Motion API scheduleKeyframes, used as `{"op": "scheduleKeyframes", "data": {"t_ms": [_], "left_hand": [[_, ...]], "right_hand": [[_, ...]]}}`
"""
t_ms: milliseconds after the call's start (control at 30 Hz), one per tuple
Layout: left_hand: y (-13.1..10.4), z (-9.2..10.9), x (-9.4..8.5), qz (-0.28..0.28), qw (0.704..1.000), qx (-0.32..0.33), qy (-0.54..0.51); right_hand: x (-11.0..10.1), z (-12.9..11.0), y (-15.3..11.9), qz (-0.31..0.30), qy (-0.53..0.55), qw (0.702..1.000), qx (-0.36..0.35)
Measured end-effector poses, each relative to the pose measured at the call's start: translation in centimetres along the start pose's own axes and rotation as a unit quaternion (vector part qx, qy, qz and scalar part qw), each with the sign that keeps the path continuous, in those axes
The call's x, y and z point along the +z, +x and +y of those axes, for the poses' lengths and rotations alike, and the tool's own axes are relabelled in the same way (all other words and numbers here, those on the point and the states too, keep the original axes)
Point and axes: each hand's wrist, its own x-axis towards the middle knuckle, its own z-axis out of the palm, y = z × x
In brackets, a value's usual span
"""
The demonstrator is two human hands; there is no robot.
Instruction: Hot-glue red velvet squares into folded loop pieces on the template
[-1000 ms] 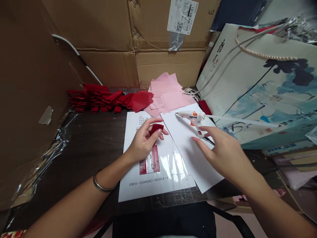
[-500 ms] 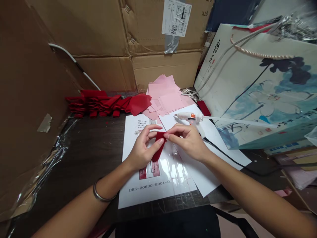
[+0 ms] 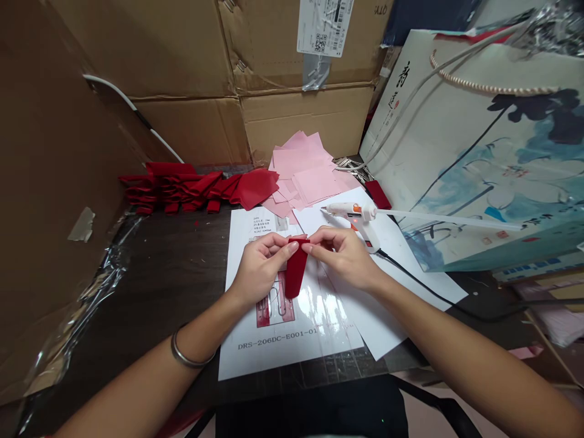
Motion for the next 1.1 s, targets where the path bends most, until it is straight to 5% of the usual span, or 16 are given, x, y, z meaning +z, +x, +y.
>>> {"op": "scheduleKeyframes", "data": {"t_ms": [500, 733, 867, 967, 1100], "left_hand": [[-0.4, 0.3, 0.2, 0.013, 0.998, 0.065, 0.005], [-0.1, -0.8, -0.4, -0.184, 0.966, -0.079, -0.166], [0.1, -0.6, -0.1, -0.086, 0.980, -0.078, -0.164], [0.1, -0.3, 0.1, -0.010, 0.992, -0.042, -0.121], [-0.2, 0.0, 0.1, -0.026, 0.999, -0.002, -0.033]], "right_hand": [[0.0, 0.3, 0.1, -0.021, 0.014, 0.998, -0.058], [0.1, 0.5, 0.3, -0.076, 0.153, 0.984, -0.042], [0.4, 0.7, 0.2, 0.023, 0.160, 0.987, -0.003], [0.5, 0.9, 0.1, 0.027, 0.140, 0.990, -0.008], [0.6, 1.1, 0.0, 0.023, 0.101, 0.995, -0.010]]}}
